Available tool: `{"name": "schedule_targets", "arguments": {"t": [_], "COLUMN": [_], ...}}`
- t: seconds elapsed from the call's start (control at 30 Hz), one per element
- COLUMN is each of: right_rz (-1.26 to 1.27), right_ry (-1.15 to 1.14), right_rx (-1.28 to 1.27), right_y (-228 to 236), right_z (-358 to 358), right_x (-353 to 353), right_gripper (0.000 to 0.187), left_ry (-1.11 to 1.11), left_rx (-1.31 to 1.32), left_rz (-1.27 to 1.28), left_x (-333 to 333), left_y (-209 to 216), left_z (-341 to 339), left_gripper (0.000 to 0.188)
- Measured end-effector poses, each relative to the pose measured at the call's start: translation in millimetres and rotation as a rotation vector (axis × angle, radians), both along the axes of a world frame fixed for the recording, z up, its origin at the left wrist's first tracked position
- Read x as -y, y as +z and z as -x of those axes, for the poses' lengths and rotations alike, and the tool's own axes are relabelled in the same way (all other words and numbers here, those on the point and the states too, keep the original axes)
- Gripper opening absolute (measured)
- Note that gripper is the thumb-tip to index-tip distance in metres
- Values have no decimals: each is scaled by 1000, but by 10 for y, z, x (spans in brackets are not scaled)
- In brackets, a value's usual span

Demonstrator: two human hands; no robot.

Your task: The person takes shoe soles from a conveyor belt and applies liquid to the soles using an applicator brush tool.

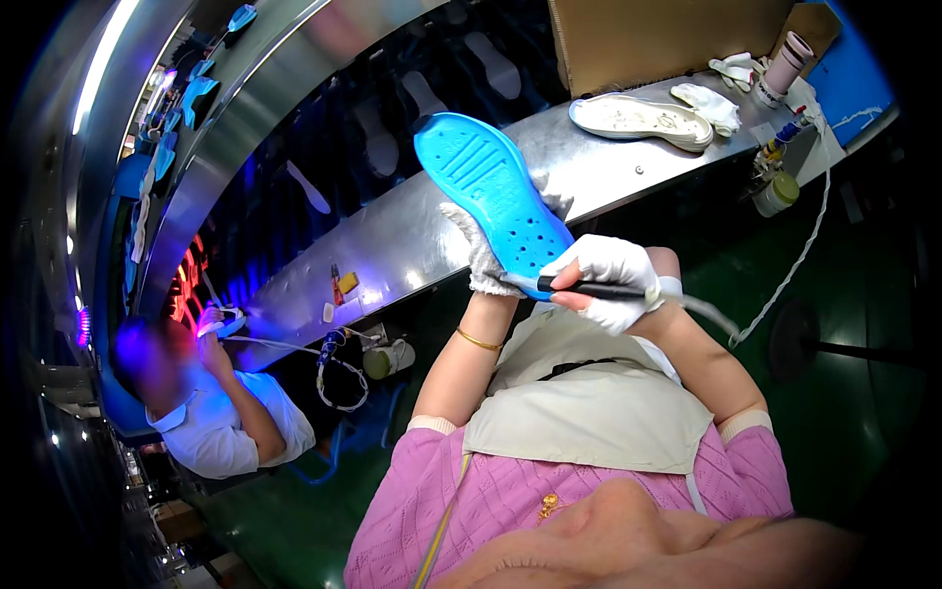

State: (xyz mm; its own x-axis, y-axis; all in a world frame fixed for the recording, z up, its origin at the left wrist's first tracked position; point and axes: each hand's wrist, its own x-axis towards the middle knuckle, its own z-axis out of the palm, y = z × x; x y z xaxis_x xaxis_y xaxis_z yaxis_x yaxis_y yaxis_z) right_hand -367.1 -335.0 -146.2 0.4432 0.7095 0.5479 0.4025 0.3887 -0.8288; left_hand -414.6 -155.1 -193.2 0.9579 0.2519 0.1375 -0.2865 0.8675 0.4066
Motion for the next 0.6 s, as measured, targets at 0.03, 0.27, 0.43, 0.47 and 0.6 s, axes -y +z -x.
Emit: {"name": "schedule_targets", "arguments": {"t": [0.03, 0.27, 0.43, 0.47, 0.6], "right_rz": [17, 145, 77, 159, 477], "right_ry": [35, 182, 30, 25, 67], "right_rx": [-98, -546, -643, -521, -449], "right_y": [2, 10, 37, 53, 146], "right_z": [4, -37, -95, -112, -208], "right_x": [-13, -60, -82, -77, -71], "right_gripper": [15, 10, 18, 17, 17], "left_ry": [16, 18, -38, -20, -11], "left_rx": [38, 209, 226, 174, 98], "left_rz": [46, -37, -236, -314, -561], "left_x": [-52, -342, -397, -421, -472], "left_y": [-21, -4, 201, 252, 414], "left_z": [-26, -106, -20, -17, -11], "left_gripper": [105, 112, 115, 116, 116]}}
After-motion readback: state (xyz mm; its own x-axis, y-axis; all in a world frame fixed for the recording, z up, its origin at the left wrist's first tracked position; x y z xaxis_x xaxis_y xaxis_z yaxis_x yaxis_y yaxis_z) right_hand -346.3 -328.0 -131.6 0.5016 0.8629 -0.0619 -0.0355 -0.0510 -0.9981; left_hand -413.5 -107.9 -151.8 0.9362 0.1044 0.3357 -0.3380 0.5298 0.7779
